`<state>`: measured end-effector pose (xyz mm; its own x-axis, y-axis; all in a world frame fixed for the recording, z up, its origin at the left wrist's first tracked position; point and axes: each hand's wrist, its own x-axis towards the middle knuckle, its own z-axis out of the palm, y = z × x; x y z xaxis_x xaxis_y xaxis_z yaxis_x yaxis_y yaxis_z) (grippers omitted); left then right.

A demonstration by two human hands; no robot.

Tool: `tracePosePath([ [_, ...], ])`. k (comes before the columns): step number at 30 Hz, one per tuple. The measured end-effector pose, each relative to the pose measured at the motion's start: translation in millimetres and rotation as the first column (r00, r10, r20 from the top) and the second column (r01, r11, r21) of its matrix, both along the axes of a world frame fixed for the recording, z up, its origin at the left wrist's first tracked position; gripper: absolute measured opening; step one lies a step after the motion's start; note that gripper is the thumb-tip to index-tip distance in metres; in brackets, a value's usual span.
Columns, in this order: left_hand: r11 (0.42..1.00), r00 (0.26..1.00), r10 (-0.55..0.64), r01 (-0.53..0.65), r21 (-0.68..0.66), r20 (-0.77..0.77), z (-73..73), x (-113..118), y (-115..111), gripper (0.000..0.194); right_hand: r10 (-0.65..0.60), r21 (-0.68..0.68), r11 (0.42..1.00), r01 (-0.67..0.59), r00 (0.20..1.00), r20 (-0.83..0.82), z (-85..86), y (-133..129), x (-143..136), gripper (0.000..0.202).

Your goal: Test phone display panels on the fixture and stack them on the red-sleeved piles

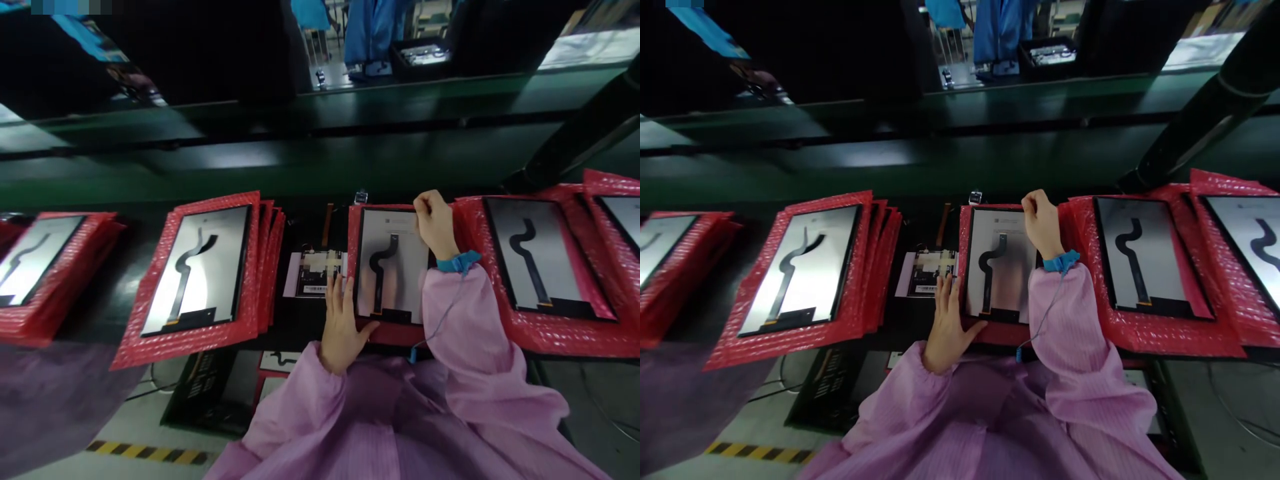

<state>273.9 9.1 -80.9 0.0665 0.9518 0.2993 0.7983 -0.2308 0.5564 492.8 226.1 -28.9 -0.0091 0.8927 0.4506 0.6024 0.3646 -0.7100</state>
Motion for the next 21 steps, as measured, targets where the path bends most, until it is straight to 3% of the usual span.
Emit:
tracePosePath([
  [2, 0.999, 0.999, -0.035, 0.035, 0.006, 0.037, -1.8, -0.5, 0.5, 0.117, 0.006, 0.021, 1.000, -0.002, 0.980, -0.196, 15.0, -9.8, 0.0, 0.023],
  [6, 0.997, 0.970, -0.059, 0.047, 0.053, 0.236, -4.0, -0.9, 1.6, 0.104, 0.017, 0.047, 0.999, 0.000, 0.938, -0.345, 38.3, -28.8, 1.9, 0.025],
  [8, 1.000, 0.890, -0.020, 0.009, 0.028, 0.456, -3.5, 0.0, 3.8, 0.090, 0.008, 0.024, 1.000, 0.002, 0.916, -0.400, 44.4, -36.2, 3.7, 0.026],
  [10, 0.999, 0.746, 0.035, -0.005, -0.047, 0.665, -1.0, 1.4, 7.4, 0.077, -0.023, -0.046, 0.999, 0.002, 0.886, -0.463, 46.8, -41.4, 4.6, 0.029],
  [12, 0.993, 0.651, 0.082, 0.013, -0.119, 0.754, 4.5, 2.9, 10.8, 0.066, -0.049, -0.119, 0.993, -0.019, 0.841, -0.539, 45.9, -44.1, 3.9, 0.035],
  [17, 0.989, 0.729, 0.063, 0.044, -0.139, 0.682, 32.6, -6.2, 9.2, 0.048, -0.039, -0.121, 0.991, -0.054, 0.752, -0.658, 31.3, -39.3, -8.6, 0.040],
  [19, 0.990, 0.754, 0.107, -0.025, -0.135, 0.648, 47.5, -23.2, 2.6, 0.051, -0.012, -0.111, 0.991, -0.079, 0.762, -0.648, 26.5, -38.6, -18.5, 0.035],
  [21, 0.972, 0.774, 0.233, -0.161, -0.173, 0.589, 63.0, -50.7, -9.5, 0.055, -0.004, -0.125, 0.988, -0.090, 0.794, -0.608, 28.9, -45.7, -30.1, 0.034],
])
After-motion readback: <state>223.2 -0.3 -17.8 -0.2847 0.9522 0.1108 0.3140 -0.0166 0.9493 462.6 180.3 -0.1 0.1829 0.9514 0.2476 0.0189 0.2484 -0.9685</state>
